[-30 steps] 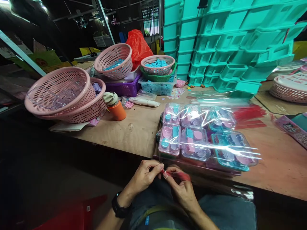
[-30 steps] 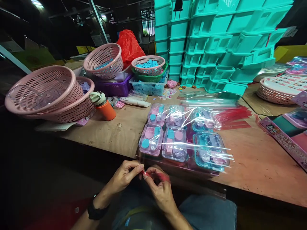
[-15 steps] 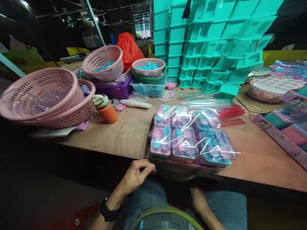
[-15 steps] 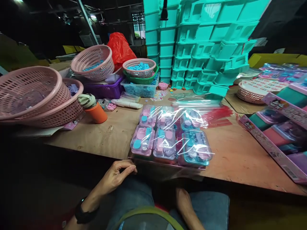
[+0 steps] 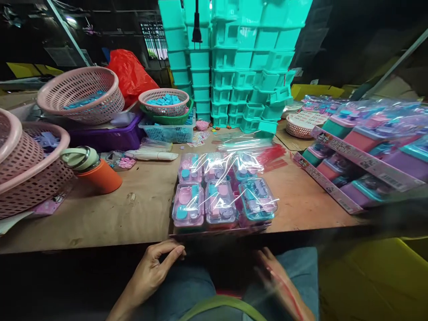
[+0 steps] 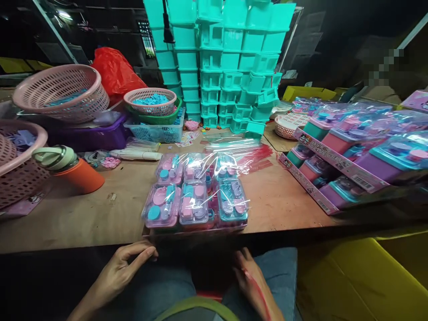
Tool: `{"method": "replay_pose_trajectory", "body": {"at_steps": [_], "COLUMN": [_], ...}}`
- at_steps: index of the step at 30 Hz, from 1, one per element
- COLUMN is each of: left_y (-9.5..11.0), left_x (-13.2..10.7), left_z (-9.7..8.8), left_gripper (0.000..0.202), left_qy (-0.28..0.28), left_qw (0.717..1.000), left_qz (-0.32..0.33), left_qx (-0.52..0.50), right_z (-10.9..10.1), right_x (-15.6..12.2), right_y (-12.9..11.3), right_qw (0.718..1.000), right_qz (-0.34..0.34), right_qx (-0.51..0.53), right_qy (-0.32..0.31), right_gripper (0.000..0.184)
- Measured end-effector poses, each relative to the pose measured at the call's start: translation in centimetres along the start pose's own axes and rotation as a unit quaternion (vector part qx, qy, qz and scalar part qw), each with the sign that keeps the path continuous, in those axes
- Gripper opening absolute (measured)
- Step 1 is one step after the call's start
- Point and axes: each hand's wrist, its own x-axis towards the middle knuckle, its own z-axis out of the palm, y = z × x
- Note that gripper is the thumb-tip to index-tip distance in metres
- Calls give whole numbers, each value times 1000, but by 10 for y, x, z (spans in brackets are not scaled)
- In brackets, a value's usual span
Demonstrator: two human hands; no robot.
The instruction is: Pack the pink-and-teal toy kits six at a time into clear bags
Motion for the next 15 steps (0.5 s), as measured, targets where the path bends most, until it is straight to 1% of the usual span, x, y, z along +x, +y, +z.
{"method": "replay_pose_trajectory", "body": {"at_steps": [1,2,4,6,7,9,11,13,15], "left_y": [0,0,0,1,1,2,3,3,1], "left_x": [0,1,1,2,2,2,1,1,0], "left_z": [0,1,1,0,0,-2,-4,-6,-7], "left_gripper": [33,33,34,35,35,37,38,39,40], "left_qy": [-1,-1,-1,-6,-10,-21,-31,-40,-46], "left_qw": [1000,1000,1000,1000,1000,999,999,999,999], "left_qz": [-2,-3,-8,-13,-15,-19,-19,-18,-20], "left_qx": [1,1,4,7,9,15,19,21,22], "right_z": [-13,-24,-42,-51,-53,-54,-51,-48,-47], "right_x": [2,5,13,24,30,42,49,51,47], "right_y": [-10,-20,-42,-62,-71,-82,-87,-87,-85], "right_qw": [1000,999,990,978,974,972,968,968,973], "right_qz": [11,26,48,23,-6,-68,-109,-115,-95], "right_qx": [-1,2,22,51,60,55,43,47,68], "right_qy": [13,42,128,199,218,220,220,220,200], "right_gripper": [36,38,40,35,31,34,35,30,26]}}
